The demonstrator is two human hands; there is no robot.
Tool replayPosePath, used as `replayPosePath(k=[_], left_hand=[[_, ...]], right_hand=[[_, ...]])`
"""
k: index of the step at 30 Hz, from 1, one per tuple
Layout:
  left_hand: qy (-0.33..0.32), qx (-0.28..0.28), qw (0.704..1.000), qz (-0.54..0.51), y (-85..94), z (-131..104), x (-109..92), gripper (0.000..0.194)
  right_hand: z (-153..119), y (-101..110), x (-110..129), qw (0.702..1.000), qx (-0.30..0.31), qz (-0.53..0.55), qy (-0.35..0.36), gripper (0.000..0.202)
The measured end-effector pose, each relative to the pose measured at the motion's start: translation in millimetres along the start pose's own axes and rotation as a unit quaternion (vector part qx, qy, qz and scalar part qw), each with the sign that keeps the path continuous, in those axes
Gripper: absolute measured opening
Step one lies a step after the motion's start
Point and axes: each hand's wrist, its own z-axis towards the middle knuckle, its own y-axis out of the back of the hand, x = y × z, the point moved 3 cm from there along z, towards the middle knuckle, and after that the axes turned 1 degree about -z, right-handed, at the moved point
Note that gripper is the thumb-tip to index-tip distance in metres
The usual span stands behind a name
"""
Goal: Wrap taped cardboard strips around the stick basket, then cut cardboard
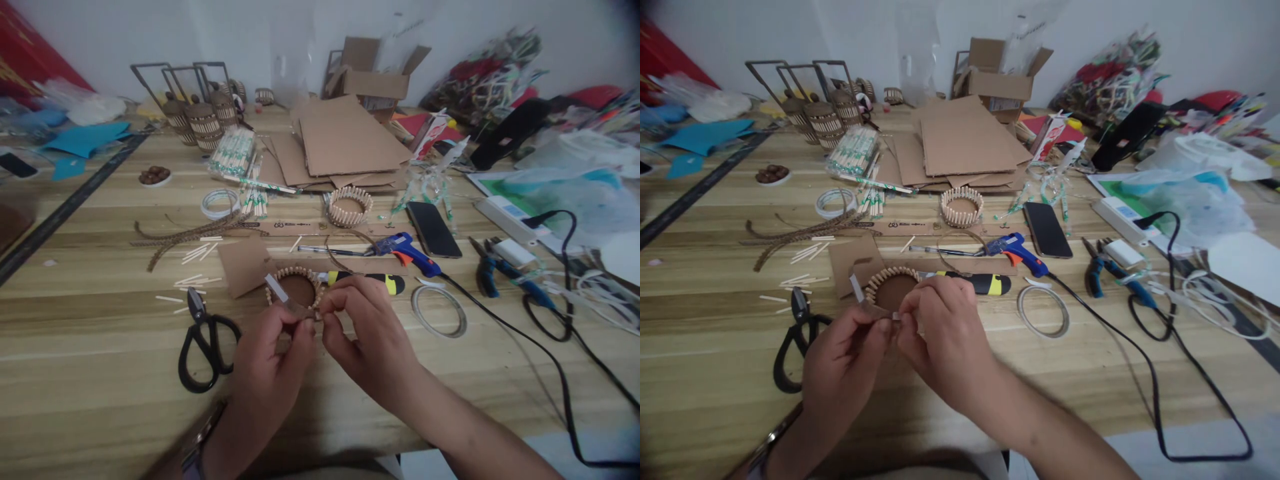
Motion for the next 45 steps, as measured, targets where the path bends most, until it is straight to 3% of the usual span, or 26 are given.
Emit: replayPosePath(k=[3,6,12,16,22,25,28,32,36,39,42,45], left_hand=[[0.073,-0.056,0.992,-0.088,3.8,4.9,3.4,0.017],[0.098,-0.087,0.983,-0.125,5.3,7.8,4.3,0.022],[0.036,-0.020,0.998,-0.048,1.2,-1.6,2.4,0.011],[-0.028,-0.003,1.000,0.013,1.3,-7.5,3.7,0.011],[-0.059,0.014,0.997,0.047,-0.3,-8.0,2.8,0.010],[-0.050,0.022,0.998,0.013,-1.5,-7.5,1.7,0.011],[0.004,-0.010,0.998,-0.066,-0.3,-5.0,5.5,0.012],[0.085,-0.078,0.964,-0.239,2.6,5.3,11.3,0.022],[0.140,-0.121,0.924,-0.334,4.7,16.3,10.6,0.022],[0.150,-0.107,0.927,-0.327,4.3,16.2,9.8,0.021],[0.147,-0.066,0.942,-0.294,2.0,10.5,13.4,0.022],[0.134,-0.033,0.955,-0.264,-0.3,5.5,18.0,0.024]], right_hand=[[2.0,1.5,-4.4,1.000,0.003,0.005,-0.016,0.017],[3.0,4.3,-5.8,1.000,-0.017,0.004,-0.017,0.015],[-1.7,4.5,8.6,0.998,-0.036,-0.003,0.045,0.008],[-1.7,5.2,9.3,0.999,-0.035,0.010,0.040,0.007],[-1.1,6.6,6.8,0.999,-0.037,0.001,0.033,0.012],[-0.7,7.1,6.7,0.998,-0.043,-0.012,0.033,0.013],[2.7,8.6,1.5,0.999,-0.044,-0.009,0.011,0.014],[9.8,19.0,-19.0,0.998,-0.049,0.024,-0.043,0.013],[11.5,51.4,-56.0,0.984,-0.115,-0.013,-0.133,0.011],[6.2,82.5,-87.6,0.955,-0.129,-0.137,-0.229,0.014],[-2.0,102.9,-114.4,0.916,-0.069,-0.243,-0.311,0.017],[-9.3,107.4,-132.2,0.896,-0.018,-0.282,-0.342,0.019]])
